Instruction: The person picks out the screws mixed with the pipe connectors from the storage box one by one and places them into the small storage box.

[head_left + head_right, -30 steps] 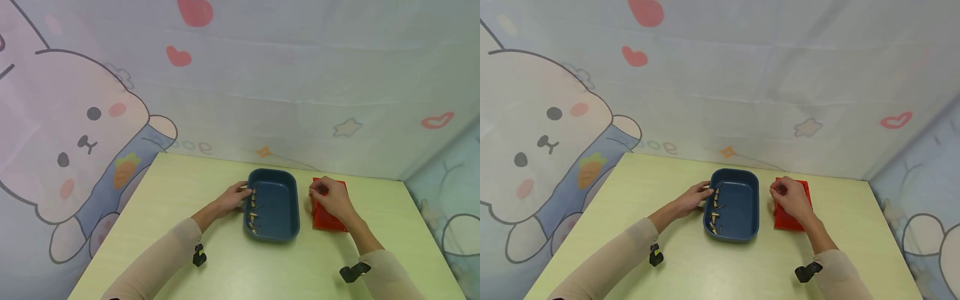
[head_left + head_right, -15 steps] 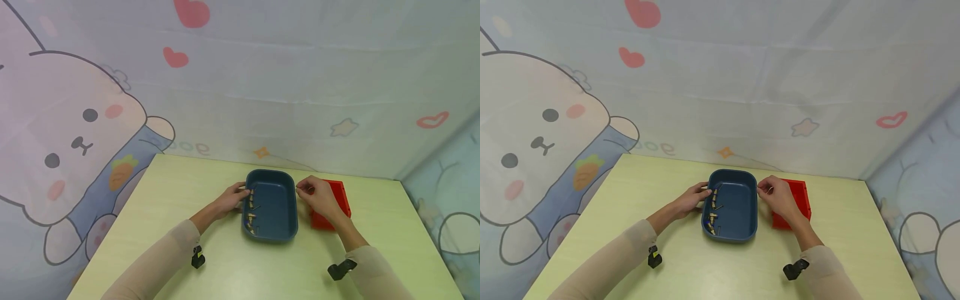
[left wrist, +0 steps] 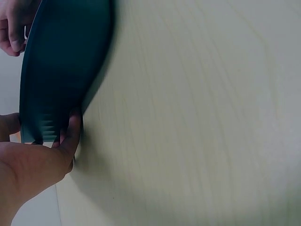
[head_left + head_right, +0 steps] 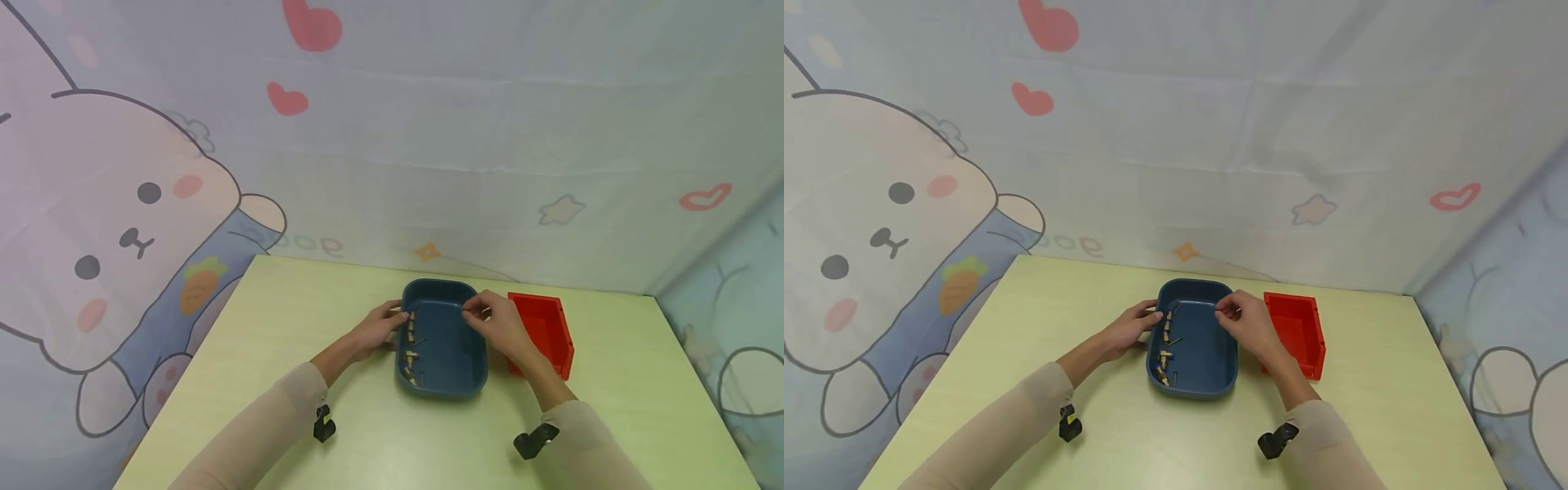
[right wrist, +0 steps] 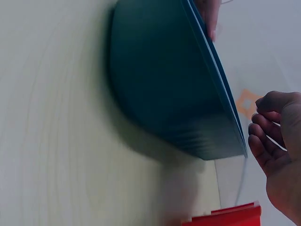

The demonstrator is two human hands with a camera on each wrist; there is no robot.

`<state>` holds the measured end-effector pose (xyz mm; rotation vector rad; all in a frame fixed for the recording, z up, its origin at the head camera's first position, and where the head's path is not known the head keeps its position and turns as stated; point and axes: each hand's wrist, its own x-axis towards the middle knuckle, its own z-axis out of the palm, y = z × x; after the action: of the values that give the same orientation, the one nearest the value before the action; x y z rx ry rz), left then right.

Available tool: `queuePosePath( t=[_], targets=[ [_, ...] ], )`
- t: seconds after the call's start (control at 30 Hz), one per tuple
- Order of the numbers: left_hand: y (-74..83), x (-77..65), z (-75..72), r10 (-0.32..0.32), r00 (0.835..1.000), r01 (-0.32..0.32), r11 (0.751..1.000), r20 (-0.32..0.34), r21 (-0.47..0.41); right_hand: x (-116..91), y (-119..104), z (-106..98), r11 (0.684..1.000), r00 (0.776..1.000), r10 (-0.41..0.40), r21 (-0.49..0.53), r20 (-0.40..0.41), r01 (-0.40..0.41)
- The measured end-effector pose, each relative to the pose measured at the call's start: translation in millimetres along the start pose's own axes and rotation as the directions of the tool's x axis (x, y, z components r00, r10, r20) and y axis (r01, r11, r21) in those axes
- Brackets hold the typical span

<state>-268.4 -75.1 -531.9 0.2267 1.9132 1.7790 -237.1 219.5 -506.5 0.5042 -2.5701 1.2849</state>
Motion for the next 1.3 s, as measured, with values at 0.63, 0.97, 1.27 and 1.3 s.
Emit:
queuePosePath(
  t=[0.63,0.97,1.27,1.3],
  targets=[
    [-0.1,1.7,1.5,0.013,1.000,-0.013,1.000,-0.006,0.012,4.8,-9.9,20.5,1.000,1.000,-0.005,-0.020,0.025,0.006],
    [0.7,0.9,1.2,0.013,1.000,-0.013,1.000,-0.006,0.016,8.5,-13.5,27.8,0.999,0.999,-0.010,-0.038,0.037,0.012],
    [-0.2,2.6,1.7,0.009,1.000,-0.009,1.000,-0.007,0.001,9.8,-13.2,37.7,1.000,0.999,-0.005,0.010,0.037,0.004],
    [-0.3,2.8,1.9,0.007,1.000,-0.007,1.000,-0.007,-0.004,10.1,-12.8,38.7,1.000,0.999,-0.006,0.012,0.036,0.006]
  ],
)
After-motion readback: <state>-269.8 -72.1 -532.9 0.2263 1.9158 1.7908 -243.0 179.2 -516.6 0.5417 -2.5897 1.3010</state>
